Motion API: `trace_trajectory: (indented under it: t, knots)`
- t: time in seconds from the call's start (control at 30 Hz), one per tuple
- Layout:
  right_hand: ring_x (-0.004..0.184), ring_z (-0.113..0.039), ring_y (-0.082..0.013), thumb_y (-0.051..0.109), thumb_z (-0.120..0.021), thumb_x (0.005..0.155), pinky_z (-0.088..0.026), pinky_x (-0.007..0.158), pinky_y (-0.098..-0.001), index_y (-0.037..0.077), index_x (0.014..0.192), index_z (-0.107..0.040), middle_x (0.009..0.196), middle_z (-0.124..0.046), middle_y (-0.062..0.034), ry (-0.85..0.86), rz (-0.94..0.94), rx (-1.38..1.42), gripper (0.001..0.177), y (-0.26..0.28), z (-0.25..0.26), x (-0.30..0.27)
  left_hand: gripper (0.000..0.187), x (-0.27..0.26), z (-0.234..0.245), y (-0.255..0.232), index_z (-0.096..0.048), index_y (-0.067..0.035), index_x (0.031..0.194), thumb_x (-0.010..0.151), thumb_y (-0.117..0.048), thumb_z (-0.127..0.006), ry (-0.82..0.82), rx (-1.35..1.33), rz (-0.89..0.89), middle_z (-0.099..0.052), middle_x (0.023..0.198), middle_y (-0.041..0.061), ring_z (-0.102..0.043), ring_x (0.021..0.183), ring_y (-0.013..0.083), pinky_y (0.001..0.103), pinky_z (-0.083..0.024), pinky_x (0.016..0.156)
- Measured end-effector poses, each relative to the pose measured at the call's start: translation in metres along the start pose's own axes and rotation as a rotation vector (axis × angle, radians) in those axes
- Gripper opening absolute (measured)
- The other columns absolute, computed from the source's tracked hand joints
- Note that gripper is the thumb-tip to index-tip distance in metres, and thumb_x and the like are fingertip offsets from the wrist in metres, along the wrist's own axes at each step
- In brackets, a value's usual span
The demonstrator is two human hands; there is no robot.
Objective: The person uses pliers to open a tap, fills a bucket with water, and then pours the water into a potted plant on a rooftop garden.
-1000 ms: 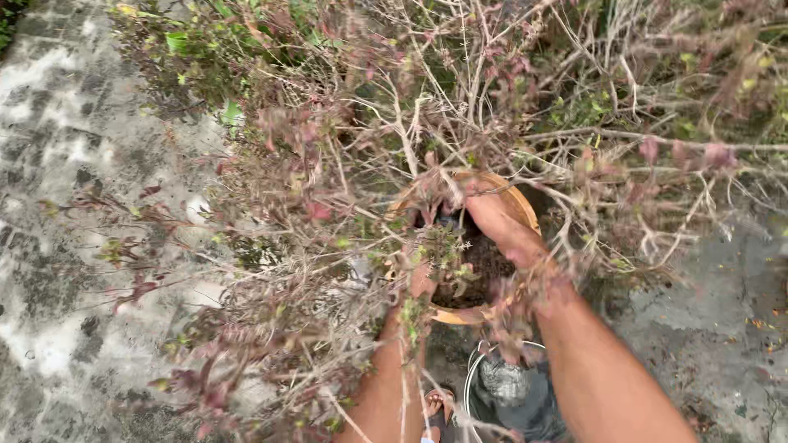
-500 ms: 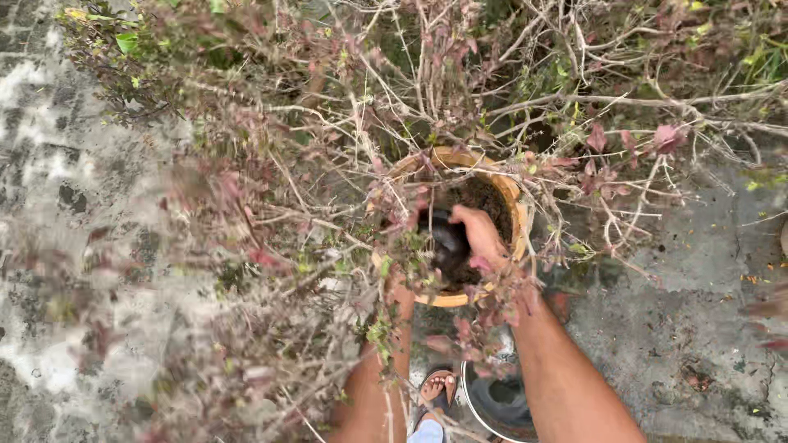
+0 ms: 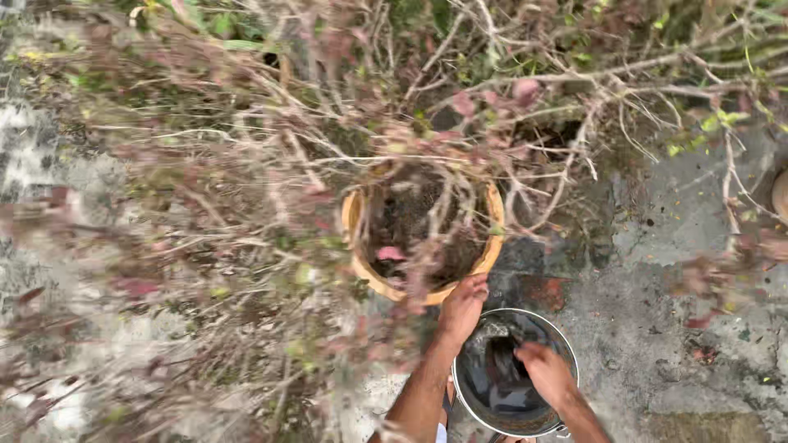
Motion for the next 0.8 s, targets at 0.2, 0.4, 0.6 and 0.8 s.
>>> trace_trajectory:
  t: [0.2,0.4,0.6,0.8]
  knots:
    - [0.11,-0.073,-0.0257,0.047,-0.064,0.093,-0.055,0.097,-0.0396,0.011,0.127,-0.071,0.112,-0.078,-0.0089,0.209,-0.271,0.032,0.05,-0.132,-0.054,0.043,0.047,-0.025,-0.054,-0.019,-0.052,-0.014,0.141,0.095,-0.006,-0.05,-0.15,1.279,-0.125,-0.066,0.091,0.01,-0.08,0.086,0.0184,0.032,-0.064,0.073]
    - [0.121,-0.067,-0.022,0.046,-0.069,0.093,-0.052,0.1,-0.0423,0.013,0.135,-0.067,0.124,-0.076,-0.0053,0.241,-0.366,0.207,0.053,-0.199,-0.097,0.095,0.026,-0.038,-0.09,-0.045,-0.062,-0.009,0.124,0.099,-0.01,-0.054,-0.324,1.673,-0.029,-0.071,0.067,0.004,-0.072,0.057,0.0154,0.03,-0.059,0.053]
    - [0.105,-0.073,-0.0302,0.04,-0.065,0.093,-0.058,0.093,-0.0411,0.017,0.112,-0.075,0.105,-0.078,-0.0096,0.134,0.013,-0.543,0.031,-0.139,-0.094,0.08,0.029,-0.04,-0.066,-0.077,-0.064,-0.006,0.124,0.095,-0.004,-0.059,-0.347,1.66,-0.264,-0.073,0.075,0.01,-0.066,0.068,0.0122,0.029,-0.055,0.067]
    - [0.105,-0.068,-0.0275,0.031,-0.066,0.088,-0.06,0.086,-0.0444,0.024,0.107,-0.075,0.1,-0.075,-0.0029,0.026,0.3,-0.793,0.022,0.015,-0.039,-0.032,0.058,-0.051,-0.056,-0.116,-0.052,-0.018,0.141,0.087,-0.008,-0.069,-0.539,1.42,-0.299,-0.063,0.12,0.0,-0.063,0.105,0.0128,0.031,-0.055,0.09]
Point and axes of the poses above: each hand's wrist, its own x-axis towards the middle knuckle, its own z-axis out of the back of the hand, y = z × x, the point moved 10 cm from there along x, towards the middle knuckle
